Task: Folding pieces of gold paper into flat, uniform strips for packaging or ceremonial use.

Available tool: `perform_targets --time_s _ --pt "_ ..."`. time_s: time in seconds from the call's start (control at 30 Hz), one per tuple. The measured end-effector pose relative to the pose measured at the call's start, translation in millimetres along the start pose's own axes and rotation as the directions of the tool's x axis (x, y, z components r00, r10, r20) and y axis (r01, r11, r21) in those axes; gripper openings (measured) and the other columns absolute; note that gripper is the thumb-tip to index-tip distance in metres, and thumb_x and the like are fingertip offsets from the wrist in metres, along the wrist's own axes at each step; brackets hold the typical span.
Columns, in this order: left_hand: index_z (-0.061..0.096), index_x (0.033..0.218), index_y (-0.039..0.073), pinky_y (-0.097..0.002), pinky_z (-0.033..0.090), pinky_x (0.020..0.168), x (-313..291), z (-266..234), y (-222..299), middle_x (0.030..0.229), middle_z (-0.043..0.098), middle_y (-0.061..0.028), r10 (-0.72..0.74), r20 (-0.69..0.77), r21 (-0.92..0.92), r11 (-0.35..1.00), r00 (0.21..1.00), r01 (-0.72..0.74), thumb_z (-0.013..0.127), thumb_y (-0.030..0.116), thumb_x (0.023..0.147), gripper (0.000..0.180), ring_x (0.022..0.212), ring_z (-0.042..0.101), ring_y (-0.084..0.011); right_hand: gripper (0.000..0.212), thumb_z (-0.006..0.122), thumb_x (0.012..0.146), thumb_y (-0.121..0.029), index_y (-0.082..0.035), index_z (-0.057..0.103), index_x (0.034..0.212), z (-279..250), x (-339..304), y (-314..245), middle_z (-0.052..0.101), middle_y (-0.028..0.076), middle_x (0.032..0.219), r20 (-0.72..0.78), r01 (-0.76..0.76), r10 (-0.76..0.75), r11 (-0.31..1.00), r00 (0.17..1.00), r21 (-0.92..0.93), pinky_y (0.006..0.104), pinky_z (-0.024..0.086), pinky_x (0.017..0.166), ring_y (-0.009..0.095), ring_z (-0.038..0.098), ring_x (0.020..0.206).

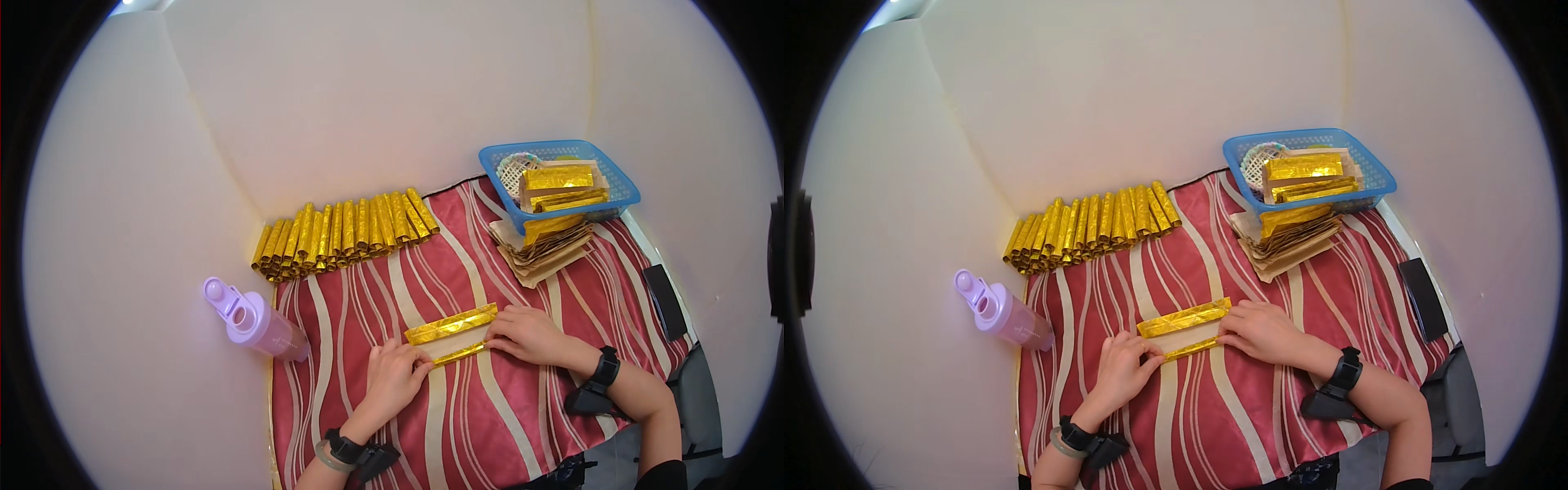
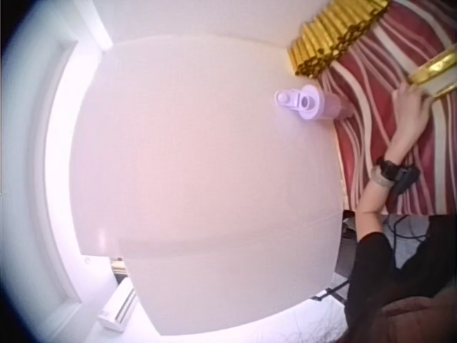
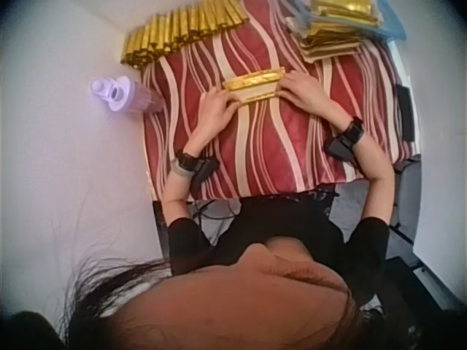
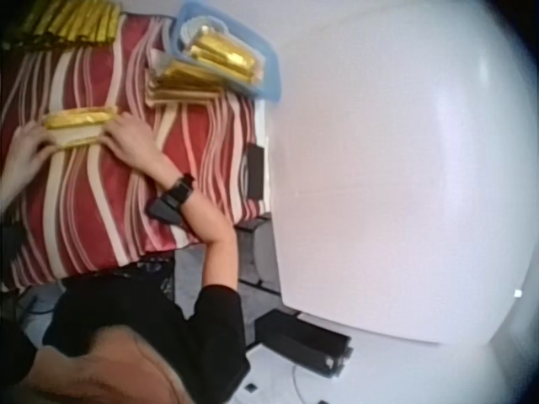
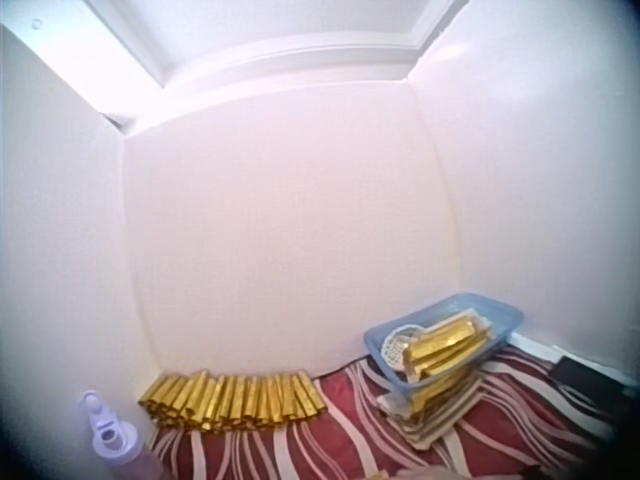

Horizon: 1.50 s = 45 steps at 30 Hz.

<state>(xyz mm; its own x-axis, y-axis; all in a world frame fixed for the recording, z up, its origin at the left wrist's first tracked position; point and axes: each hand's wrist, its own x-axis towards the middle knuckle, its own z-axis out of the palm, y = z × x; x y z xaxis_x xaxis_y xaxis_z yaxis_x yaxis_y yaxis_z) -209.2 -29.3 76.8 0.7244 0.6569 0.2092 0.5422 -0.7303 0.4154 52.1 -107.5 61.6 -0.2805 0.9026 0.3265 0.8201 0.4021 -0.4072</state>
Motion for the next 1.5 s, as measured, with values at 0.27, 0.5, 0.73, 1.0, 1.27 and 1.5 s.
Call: perform_targets --time_s 0.27,0.5,0.73,1.0,1.27,1.5 --pt "0.070 0.081 0.010 -0.0354 0.034 0.075 0 -1 7 0.077 0.065 -0.0025 -0.078 0.011 0.062 0.995 0.997 0.077 0.070 0.020 0.080 0.010 0.084 0.054 -0.0204 0.017 0.066 0.084 -0.025 -0.009 0.060 0.086 6 1 0 0.060 0.005 0.083 -0.052 0.009 -0.011 0.999 0.999 -0.044 0.0370 0.048 0.071 0.024 0.058 0.083" --pt "0.070 0.079 0.011 -0.0352 0.033 0.073 -1 0 8 0.079 0.066 -0.0018 -0.088 -0.003 0.071 0.994 0.996 0.088 0.071 0.020 0.078 0.009 0.082 0.054 -0.0196 0.017 0.068 0.082 -0.022 -0.009 0.059 0.086 8 1 2 0.059 0.006 0.082 -0.045 0.016 -0.017 1.000 0.999 -0.027 0.0375 0.048 0.071 0.025 0.058 0.082" --pt "0.070 0.079 0.012 -0.0343 0.032 0.072 -3 -1 8 0.077 0.064 -0.0012 -0.132 0.041 0.091 0.988 0.990 0.127 0.073 0.022 0.078 0.011 0.079 0.053 -0.0188 0.017 0.068 0.081 -0.021 -0.008 0.058 0.087 9 1 1 0.059 0.007 0.083 -0.053 0.029 -0.030 0.999 0.998 -0.017 0.0377 0.047 0.071 0.026 0.058 0.082" --pt "0.069 0.078 0.012 -0.0341 0.032 0.072 -3 -1 7 0.071 0.060 -0.0013 -0.140 0.024 0.075 0.988 0.990 0.137 0.074 0.023 0.077 0.012 0.079 0.053 -0.0183 0.017 0.068 0.081 -0.021 -0.008 0.058 0.087 8 1 1 0.058 0.007 0.084 -0.031 0.025 -0.026 0.999 0.999 -0.028 0.0372 0.047 0.072 0.026 0.058 0.083" --pt "0.068 0.080 0.010 -0.0355 0.035 0.072 -2 -7 3 0.071 0.062 -0.0007 -0.068 0.056 0.073 0.995 0.996 0.063 0.074 0.020 0.077 0.012 0.081 0.054 -0.0194 0.018 0.069 0.083 -0.025 -0.010 0.059 0.086 1 -1 4 0.058 0.006 0.083 -0.008 0.047 -0.047 0.998 0.999 0.032 0.0355 0.047 0.073 0.024 0.058 0.084" --pt "0.070 0.086 0.012 -0.0356 0.047 0.071 -2 -2 21 0.086 0.063 0.0004 0.148 -0.054 0.069 0.987 0.988 -0.144 0.073 0.015 0.075 0.012 0.079 0.058 -0.0221 0.019 0.068 0.083 -0.025 -0.008 0.060 0.085 10 -5 -10 0.060 0.006 0.079 -0.064 0.082 -0.079 0.996 0.995 0.042 0.0370 0.050 0.063 0.024 0.063 0.075"
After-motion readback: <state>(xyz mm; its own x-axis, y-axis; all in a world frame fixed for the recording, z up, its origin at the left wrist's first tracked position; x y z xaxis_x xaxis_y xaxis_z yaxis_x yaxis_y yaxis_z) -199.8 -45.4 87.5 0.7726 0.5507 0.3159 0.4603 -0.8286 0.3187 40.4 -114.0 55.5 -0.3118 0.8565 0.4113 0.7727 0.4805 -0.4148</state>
